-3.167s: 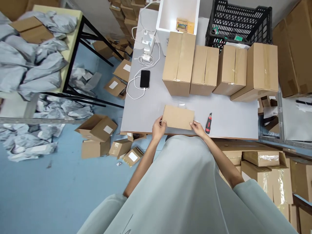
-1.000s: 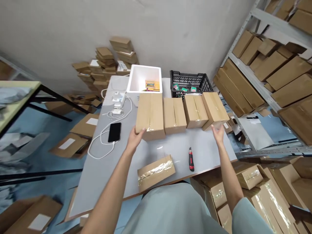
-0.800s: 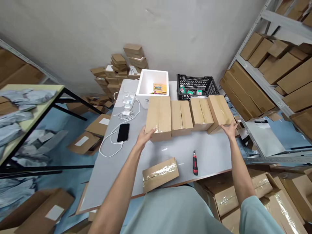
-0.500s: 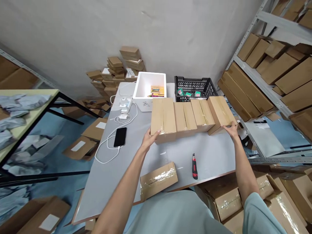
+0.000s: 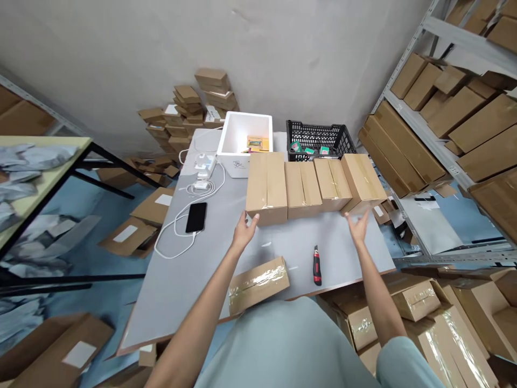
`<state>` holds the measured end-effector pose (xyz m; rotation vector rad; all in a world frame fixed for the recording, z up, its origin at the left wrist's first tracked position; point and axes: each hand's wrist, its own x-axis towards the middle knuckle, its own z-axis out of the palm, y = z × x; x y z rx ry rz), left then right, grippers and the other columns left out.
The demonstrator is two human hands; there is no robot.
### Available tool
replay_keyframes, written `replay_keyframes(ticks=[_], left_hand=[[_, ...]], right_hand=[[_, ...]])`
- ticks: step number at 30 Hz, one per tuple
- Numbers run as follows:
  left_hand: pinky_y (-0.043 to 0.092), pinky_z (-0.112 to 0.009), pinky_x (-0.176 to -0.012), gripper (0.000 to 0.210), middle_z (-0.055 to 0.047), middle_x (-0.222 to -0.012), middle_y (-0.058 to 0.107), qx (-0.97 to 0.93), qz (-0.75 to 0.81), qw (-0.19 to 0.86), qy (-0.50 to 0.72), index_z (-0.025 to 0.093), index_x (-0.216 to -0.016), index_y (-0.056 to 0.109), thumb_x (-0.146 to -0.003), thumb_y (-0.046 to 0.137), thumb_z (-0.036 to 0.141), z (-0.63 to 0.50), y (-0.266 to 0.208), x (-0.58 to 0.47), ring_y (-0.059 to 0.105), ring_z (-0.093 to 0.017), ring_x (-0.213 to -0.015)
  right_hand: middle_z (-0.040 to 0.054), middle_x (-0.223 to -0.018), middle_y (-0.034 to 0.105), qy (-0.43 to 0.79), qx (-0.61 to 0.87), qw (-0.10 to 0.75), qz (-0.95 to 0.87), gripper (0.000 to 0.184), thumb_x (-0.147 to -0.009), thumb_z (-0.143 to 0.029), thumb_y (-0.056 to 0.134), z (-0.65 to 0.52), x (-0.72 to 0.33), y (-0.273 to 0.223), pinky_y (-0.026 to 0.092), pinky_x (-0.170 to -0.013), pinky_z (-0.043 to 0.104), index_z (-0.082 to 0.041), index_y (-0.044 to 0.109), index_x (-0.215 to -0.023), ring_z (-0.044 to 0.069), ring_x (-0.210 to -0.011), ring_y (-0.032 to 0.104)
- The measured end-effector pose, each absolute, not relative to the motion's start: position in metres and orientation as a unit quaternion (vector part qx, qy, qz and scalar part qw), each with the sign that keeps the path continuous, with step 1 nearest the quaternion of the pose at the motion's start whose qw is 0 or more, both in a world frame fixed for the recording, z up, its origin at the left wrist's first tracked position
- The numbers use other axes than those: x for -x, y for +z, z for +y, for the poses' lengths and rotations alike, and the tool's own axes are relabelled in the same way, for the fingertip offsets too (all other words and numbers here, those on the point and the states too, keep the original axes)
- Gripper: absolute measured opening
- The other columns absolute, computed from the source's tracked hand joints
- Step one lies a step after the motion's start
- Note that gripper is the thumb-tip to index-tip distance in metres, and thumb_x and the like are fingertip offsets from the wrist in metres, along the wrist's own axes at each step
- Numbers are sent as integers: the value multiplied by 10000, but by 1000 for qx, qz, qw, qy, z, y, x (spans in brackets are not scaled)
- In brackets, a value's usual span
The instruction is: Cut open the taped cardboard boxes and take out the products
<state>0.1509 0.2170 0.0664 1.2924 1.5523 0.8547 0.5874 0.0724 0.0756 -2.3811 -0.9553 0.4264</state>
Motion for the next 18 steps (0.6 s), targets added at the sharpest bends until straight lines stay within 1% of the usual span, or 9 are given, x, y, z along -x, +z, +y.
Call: replay_keyframes(ticks=[2, 3, 5, 6, 8, 10, 13, 15, 18], left_hand=[[373, -599, -1369, 867, -273, -1701, 563, -546, 651, 417, 324, 142, -1609, 564, -930, 750, 649, 178, 48, -131, 486, -438, -1646], [326, -604, -1395, 873, -264, -1723, 541, -560, 657, 395, 315, 142, -1616, 566, -929, 748, 650, 156, 40, -119, 425, -444, -1683], [277, -602, -1422, 866, -240, -1742, 527, -585, 663, 358, 299, 149, -1623, 571, -936, 739, 649, 109, 25, -95, 345, -441, -1723], [273, -601, -1425, 870, -233, -1744, 526, -590, 668, 349, 290, 151, -1628, 568, -937, 739, 649, 86, 20, -84, 338, -439, -1727], [293, -594, -1421, 913, -236, -1749, 517, -582, 678, 357, 271, 146, -1658, 534, -931, 746, 655, 44, 12, -65, 385, -430, -1706], [339, -591, -1400, 983, -254, -1767, 484, -559, 684, 391, 258, 134, -1701, 468, -925, 752, 666, 8, 5, -53, 439, -418, -1678], [397, -599, -1362, 1041, -275, -1791, 438, -529, 682, 438, 250, 120, -1736, 398, -928, 759, 669, -30, -4, -45, 440, -408, -1681], [415, -594, -1350, 1050, -265, -1782, 458, -515, 684, 452, 251, 130, -1744, 388, -925, 778, 658, -44, -12, -44, 442, -404, -1681], [410, -567, -1360, 1104, -244, -1789, 456, -486, 689, 472, 256, 156, -1778, 334, -912, 824, 634, -52, -22, -49, 465, -401, -1667]], right_hand=[[376, -1595, 548, 202, 881, 245, -352, 1142, -971, -596, 711, 40, -536, 40, 544, -1199, 546, -10, 139, -1768, 447, -1370, 699], [328, -1534, 618, 236, 873, 226, -362, 1149, -922, -600, 772, 22, -512, 24, 567, -1180, 522, -37, 225, -1760, 434, -1342, 723], [280, -1517, 640, 299, 860, 167, -379, 1110, -873, -588, 826, -14, -472, -3, 574, -1181, 521, -101, 332, -1740, 432, -1380, 709], [269, -1527, 635, 320, 854, 137, -386, 1058, -873, -564, 831, -30, -458, -13, 569, -1189, 525, -131, 375, -1723, 435, -1413, 689], [251, -1534, 632, 340, 848, 91, -396, 910, -903, -487, 810, -53, -440, -26, 560, -1189, 527, -176, 445, -1677, 435, -1444, 661], [238, -1521, 641, 349, 844, 63, -402, 765, -947, -412, 758, -65, -432, -33, 548, -1181, 532, -195, 484, -1628, 425, -1444, 651], [268, -1553, 600, 347, 842, 37, -411, 638, -1007, -371, 669, -65, -429, -37, 509, -1197, 566, -165, 484, -1582, 419, -1466, 623], [300, -1564, 575, 334, 847, 25, -414, 579, -1028, -366, 639, -59, -429, -38, 485, -1212, 587, -135, 497, -1540, 428, -1452, 635], [311, -1529, 600, 326, 854, 11, -406, 508, -1022, -344, 645, -45, -431, -37, 478, -1211, 600, -126, 526, -1465, 435, -1401, 672]])
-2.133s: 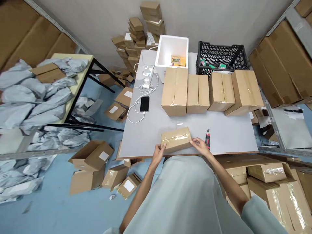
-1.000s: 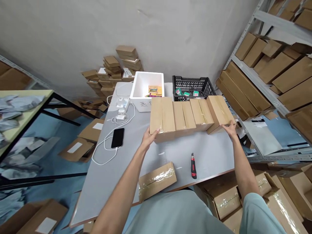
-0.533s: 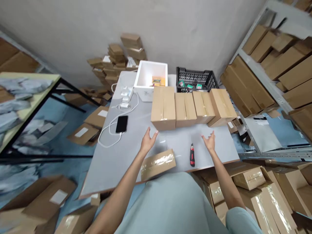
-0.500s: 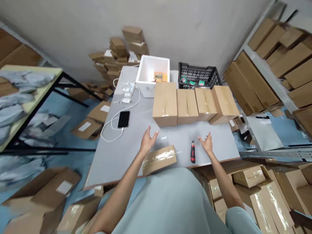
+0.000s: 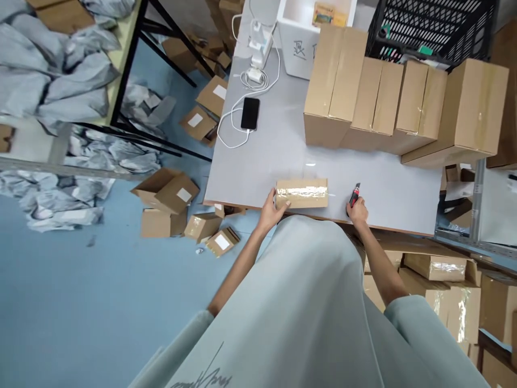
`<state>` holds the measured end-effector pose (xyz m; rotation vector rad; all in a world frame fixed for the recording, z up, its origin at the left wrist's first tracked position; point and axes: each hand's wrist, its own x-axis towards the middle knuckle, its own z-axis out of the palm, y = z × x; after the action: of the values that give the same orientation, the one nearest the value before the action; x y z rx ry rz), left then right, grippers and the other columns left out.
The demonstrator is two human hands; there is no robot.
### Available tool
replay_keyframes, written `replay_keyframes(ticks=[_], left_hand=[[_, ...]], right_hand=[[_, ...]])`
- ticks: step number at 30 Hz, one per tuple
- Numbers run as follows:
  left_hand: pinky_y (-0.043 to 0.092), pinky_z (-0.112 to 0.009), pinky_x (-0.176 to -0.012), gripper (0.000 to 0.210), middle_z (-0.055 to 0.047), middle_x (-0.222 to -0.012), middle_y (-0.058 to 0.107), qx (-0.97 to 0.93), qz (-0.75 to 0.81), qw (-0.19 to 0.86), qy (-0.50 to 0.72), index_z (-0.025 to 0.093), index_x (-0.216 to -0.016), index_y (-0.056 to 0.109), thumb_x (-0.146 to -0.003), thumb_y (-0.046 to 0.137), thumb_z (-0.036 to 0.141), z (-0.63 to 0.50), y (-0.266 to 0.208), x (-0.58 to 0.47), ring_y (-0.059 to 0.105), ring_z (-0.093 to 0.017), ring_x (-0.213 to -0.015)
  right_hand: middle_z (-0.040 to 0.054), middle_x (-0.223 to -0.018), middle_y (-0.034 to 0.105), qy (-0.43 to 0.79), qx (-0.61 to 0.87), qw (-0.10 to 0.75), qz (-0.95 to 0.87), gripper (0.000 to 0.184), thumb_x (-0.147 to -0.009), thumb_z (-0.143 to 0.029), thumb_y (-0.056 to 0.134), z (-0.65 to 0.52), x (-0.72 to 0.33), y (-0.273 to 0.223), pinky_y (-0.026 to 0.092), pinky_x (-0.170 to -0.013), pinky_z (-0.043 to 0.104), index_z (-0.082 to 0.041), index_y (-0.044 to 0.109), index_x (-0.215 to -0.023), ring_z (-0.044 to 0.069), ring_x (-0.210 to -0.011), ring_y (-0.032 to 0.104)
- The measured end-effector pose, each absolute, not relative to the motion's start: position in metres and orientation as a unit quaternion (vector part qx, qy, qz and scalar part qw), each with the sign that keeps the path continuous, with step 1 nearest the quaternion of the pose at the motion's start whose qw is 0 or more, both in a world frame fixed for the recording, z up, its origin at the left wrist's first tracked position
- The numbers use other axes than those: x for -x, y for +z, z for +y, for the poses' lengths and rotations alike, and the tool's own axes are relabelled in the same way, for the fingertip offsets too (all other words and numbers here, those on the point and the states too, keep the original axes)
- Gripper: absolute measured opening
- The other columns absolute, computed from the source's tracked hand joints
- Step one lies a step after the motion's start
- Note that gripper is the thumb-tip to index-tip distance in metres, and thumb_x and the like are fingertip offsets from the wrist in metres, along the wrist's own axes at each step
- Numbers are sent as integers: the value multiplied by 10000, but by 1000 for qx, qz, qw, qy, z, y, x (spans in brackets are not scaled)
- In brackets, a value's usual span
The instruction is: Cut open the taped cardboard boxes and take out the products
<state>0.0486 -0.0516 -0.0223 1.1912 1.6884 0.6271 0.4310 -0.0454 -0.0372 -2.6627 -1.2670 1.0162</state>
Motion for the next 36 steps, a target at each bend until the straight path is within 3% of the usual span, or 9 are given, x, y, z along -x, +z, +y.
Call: replay_keyframes(ticks=[4, 6, 9, 13, 15, 18, 23, 30, 36], left_hand=[[324, -551, -1408, 1229, -253, -1834, 368, -478, 661, 508, 277, 158, -1827, 175, -921, 850, 640, -48, -34, -60, 397, -392, -1706], [291, -556, -1420, 1254, -256, -1853, 320, -484, 638, 522, 294, 156, -1837, 106, -944, 827, 661, -45, -38, -67, 331, -384, -1738], [225, -580, -1434, 1271, -262, -1881, 232, -490, 615, 537, 305, 145, -1840, 43, -968, 796, 680, -44, -45, -78, 211, -385, -1777], [97, -581, -1450, 1271, -186, -1932, 70, -497, 566, 571, 326, 225, -1850, -12, -971, 788, 673, -43, -54, -88, 47, -370, -1805], [67, -563, -1454, 1240, -117, -1946, 16, -500, 536, 589, 341, 297, -1853, -13, -972, 791, 637, -41, -58, -88, 13, -350, -1808], [155, -565, -1450, 1141, -47, -1951, 44, -490, 513, 606, 360, 369, -1854, 50, -987, 768, 552, -36, -62, -84, 51, -341, -1808], [302, -606, -1404, 1006, -6, -1931, 185, -434, 530, 618, 386, 450, -1801, 291, -939, 805, 508, -33, -67, -72, 75, -364, -1804], [292, -650, -1390, 823, -65, -1929, 161, -433, 552, 604, 379, 384, -1618, 594, -876, 889, 586, -35, -62, -71, 50, -407, -1801], [275, -646, -1404, 790, -73, -1912, 213, -413, 526, 646, 367, 352, -1600, 613, -865, 872, 484, -31, -58, -67, 80, -398, -1801]], right_hand=[[227, -1171, 781, 349, 852, 11, -389, 403, -1019, -333, 626, -29, -432, -29, 570, -1083, 516, -116, 566, -1354, 391, -1146, 782], [124, -937, 797, 371, 841, 26, -393, 376, -1062, -341, 554, -27, -431, -20, 611, -960, 434, -123, 557, -1368, 330, -947, 809], [22, -821, 773, 383, 818, 63, -425, 390, -1113, -370, 474, -28, -429, 4, 606, -849, 354, -176, 519, -1448, 259, -775, 786], [16, -815, 780, 373, 711, 113, -585, 501, -1142, -598, 444, -23, -424, 47, 580, -801, 359, -225, 584, -1445, 266, -708, 766], [60, -884, 821, 364, 639, 77, -673, 554, -1154, -645, 404, -14, -418, 69, 564, -802, 363, -228, 640, -1431, 295, -773, 791], [129, -1100, 867, 323, 548, -21, -771, 551, -1184, -587, 376, 5, -398, 95, 537, -828, 370, -221, 680, -1461, 337, -932, 817], [145, -1297, 849, 267, 441, -163, -841, 503, -1214, -484, 369, 35, -352, 118, 501, -832, 363, -231, 666, -1531, 334, -1067, 801], [156, -1262, 853, 228, 377, -255, -860, 463, -1216, -411, 412, 60, -303, 126, 454, -817, 367, -211, 659, -1552, 342, -1073, 796], [166, -1210, 856, 215, 365, -301, -855, 474, -1214, -430, 399, 67, -285, 131, 445, -827, 367, -222, 658, -1551, 340, -1042, 792]])
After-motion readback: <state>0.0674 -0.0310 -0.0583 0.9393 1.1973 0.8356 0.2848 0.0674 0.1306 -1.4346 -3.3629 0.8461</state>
